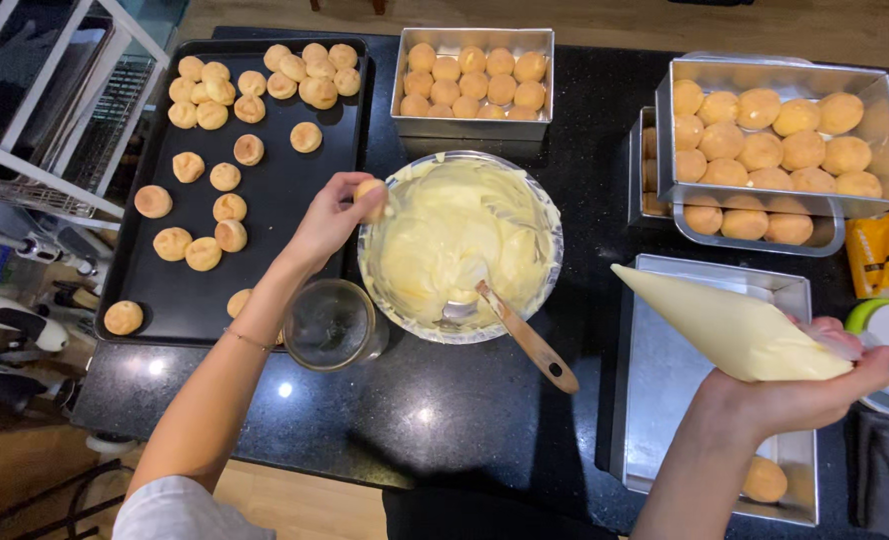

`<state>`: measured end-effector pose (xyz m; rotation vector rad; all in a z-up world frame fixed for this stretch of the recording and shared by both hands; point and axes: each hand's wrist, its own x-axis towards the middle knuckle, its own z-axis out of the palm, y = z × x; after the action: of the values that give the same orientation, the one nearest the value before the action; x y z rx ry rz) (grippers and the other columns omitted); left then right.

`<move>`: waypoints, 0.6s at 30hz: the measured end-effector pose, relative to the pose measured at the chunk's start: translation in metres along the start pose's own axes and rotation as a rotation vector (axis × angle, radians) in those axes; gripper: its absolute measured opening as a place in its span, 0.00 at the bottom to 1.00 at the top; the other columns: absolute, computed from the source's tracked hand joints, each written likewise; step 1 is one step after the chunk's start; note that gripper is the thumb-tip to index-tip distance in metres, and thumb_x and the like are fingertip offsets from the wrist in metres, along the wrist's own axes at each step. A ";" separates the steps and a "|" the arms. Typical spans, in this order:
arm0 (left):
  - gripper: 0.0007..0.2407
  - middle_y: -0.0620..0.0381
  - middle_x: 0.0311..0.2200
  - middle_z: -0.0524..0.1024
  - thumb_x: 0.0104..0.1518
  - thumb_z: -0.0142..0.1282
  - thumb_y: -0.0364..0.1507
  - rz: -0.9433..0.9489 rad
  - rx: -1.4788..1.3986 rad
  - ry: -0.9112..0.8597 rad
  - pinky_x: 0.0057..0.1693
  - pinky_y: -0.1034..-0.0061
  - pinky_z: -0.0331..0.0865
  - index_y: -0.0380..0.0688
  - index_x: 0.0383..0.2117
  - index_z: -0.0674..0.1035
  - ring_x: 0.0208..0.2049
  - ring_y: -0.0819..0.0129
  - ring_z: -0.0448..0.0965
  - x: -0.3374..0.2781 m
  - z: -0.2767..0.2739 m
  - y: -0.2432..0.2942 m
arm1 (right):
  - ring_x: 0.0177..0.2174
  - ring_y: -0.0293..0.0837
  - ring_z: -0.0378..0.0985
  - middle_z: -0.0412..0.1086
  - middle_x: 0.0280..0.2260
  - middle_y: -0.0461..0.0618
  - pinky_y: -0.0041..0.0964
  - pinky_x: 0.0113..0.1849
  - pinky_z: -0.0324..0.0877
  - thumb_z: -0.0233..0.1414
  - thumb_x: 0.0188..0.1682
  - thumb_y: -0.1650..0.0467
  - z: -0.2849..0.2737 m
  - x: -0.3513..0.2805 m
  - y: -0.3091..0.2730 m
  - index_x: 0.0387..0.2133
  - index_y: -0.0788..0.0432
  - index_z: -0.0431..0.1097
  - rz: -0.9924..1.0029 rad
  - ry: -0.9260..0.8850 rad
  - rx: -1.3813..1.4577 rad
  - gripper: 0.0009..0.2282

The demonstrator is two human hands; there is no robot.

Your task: The person fills a piping bag with cream from a large bowl using a wooden spoon, trims the tip of the bag with scissors, and then pipes the cream into the centers of many small pastries.

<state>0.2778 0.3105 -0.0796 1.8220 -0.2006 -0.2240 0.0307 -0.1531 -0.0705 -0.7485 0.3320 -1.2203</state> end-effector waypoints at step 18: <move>0.21 0.43 0.43 0.79 0.52 0.72 0.36 0.208 0.616 0.243 0.49 0.65 0.75 0.35 0.46 0.77 0.43 0.54 0.82 0.021 -0.008 -0.032 | 0.35 0.43 0.69 0.61 0.33 0.48 0.38 0.38 0.68 0.48 0.61 0.58 -0.008 0.006 -0.010 0.36 0.58 0.62 -0.003 0.012 -0.038 0.15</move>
<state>0.3012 0.3208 -0.1099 2.3963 -0.3082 0.2337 0.0210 -0.1629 -0.0687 -0.7748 0.3649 -1.2247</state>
